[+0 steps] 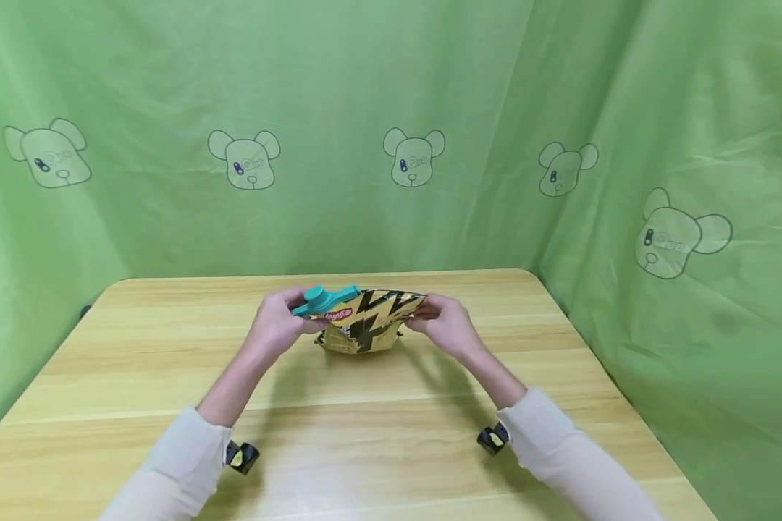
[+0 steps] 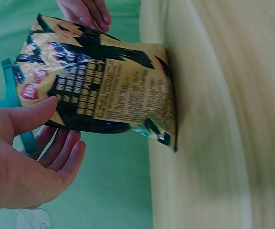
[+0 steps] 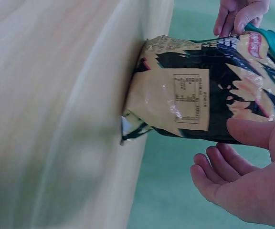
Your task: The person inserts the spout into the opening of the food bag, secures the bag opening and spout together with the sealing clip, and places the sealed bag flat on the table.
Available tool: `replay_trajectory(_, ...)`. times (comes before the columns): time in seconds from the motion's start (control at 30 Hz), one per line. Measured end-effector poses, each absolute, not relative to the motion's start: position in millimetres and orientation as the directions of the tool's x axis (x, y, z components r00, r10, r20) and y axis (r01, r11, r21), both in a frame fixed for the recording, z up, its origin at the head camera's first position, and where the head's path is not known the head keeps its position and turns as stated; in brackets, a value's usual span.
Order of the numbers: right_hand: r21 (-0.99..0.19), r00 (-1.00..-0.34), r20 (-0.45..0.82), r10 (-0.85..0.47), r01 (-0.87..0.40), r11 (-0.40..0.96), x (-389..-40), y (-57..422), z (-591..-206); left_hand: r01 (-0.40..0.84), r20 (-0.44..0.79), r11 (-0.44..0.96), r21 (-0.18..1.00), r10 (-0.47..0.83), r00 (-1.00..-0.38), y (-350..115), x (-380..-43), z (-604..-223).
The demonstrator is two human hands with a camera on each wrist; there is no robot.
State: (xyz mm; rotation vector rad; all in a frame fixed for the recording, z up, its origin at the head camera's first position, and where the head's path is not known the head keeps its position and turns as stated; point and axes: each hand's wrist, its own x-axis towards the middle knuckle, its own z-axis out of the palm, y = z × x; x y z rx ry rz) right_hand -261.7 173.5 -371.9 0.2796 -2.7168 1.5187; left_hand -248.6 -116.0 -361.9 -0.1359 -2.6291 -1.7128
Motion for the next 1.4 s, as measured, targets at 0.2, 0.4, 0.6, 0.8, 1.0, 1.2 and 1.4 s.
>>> replay_trajectory(0.2,-0.878,-0.988,0.092,-0.125,-0.14,0.458,-269.5,168.2,-384.1,0.041,0.027,0.389,0.921,0.042,-0.999,-116.6,-254.2,-375.0)
replay_trajectory(0.4,-0.865,-0.99,0.109,-0.093,-0.141,0.482,-273.7,166.9,-389.8,0.016,-0.001,0.376,0.926,0.044,-0.999,-114.2,-259.9,-384.5)
replay_trajectory(0.6,-0.857,-0.992,0.098,-0.08,-0.125,0.5,-276.1,166.3,-394.8,-0.004,-0.02,0.394,0.919,0.036,-0.999,-112.5,-263.5,-391.3)
replay_trajectory(0.8,-0.873,-0.995,0.087,-0.051,-0.1,0.477,-276.2,163.5,-399.0,-0.003,-0.009,0.419,0.908,0.014,-1.0,-111.8,-264.8,-393.6)
replay_trajectory(1.0,-0.866,-0.993,0.111,-0.03,-0.112,0.487,-276.1,161.0,-402.0,-0.014,-0.013,0.448,0.894,-0.006,-1.0,-111.9,-266.6,-395.3)
replay_trajectory(1.2,-0.858,-0.99,0.143,-0.012,-0.13,0.497,-275.0,160.5,-404.1,-0.023,-0.016,0.444,0.896,-0.02,-1.0,-111.9,-267.7,-398.9)
replay_trajectory(1.4,-0.865,-0.989,0.15,0.003,-0.13,0.485,-274.2,158.9,-406.5,-0.011,0.016,0.443,0.896,-0.057,-0.998,-110.2,-267.2,-402.2)
